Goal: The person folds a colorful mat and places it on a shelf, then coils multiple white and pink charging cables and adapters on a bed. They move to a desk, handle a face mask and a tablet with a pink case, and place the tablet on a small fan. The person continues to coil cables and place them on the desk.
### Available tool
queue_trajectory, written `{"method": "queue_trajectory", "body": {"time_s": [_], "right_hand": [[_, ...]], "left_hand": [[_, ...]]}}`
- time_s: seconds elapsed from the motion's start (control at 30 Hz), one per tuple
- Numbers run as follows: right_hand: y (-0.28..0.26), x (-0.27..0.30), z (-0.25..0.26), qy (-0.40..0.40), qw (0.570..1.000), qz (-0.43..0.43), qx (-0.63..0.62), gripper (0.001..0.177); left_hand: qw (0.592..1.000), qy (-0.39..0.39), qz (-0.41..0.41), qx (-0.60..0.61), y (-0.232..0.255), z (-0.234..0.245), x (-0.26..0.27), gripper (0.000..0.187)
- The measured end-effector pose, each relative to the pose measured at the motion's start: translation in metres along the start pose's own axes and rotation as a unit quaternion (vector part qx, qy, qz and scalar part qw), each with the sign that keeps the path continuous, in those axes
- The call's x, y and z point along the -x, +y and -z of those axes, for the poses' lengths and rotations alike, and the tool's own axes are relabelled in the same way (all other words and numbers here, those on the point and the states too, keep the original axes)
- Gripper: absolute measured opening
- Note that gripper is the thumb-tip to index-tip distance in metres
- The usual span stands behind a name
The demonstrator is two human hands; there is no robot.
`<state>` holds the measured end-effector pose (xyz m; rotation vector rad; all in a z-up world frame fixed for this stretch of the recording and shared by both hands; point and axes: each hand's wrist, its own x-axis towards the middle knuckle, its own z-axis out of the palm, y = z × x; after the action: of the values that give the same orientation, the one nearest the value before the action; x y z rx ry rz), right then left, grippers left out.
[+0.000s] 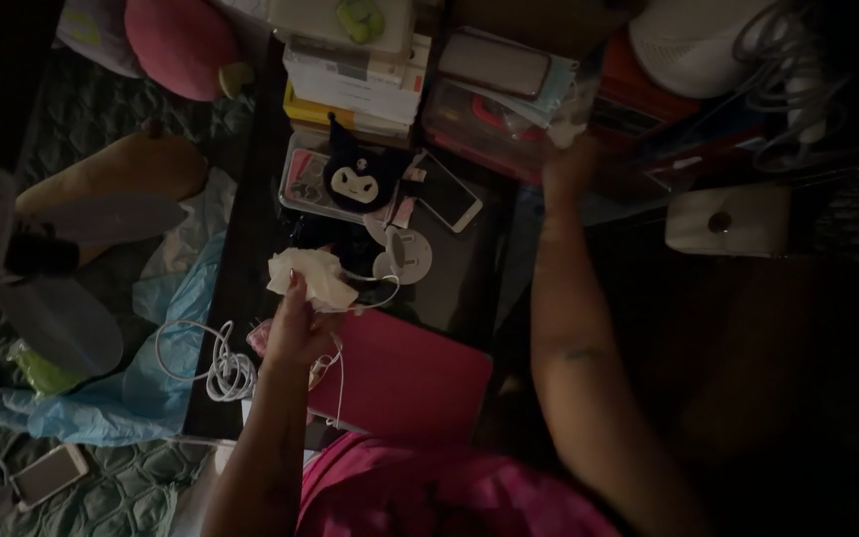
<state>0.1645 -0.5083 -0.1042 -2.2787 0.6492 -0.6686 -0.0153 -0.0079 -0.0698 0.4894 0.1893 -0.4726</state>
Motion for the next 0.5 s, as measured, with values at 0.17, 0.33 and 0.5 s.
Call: {"method": "queue_trajectory", "body": {"time_s": [0.17,0.33,0.5], "right_hand": [[0.002,0.005,0.003,-0.06,0.992,0.066,-0.093,0.037],[0.008,0.057,-0.002,-0.025,0.982,0.178,-0.054,0.033],[-0.034,0.189,0.017,-0.668,0.738,-0.075,-0.064,0.024]], "left_hand": [[0.999,-0.023,-0.015,0.02,0.003,-0.004,0.006,0.044],[0.999,0.028,-0.01,0.029,0.01,-0.011,0.012,0.058],[0.996,-0.002,-0.061,0.061,0.03,-0.005,0.03,0.054]]}}
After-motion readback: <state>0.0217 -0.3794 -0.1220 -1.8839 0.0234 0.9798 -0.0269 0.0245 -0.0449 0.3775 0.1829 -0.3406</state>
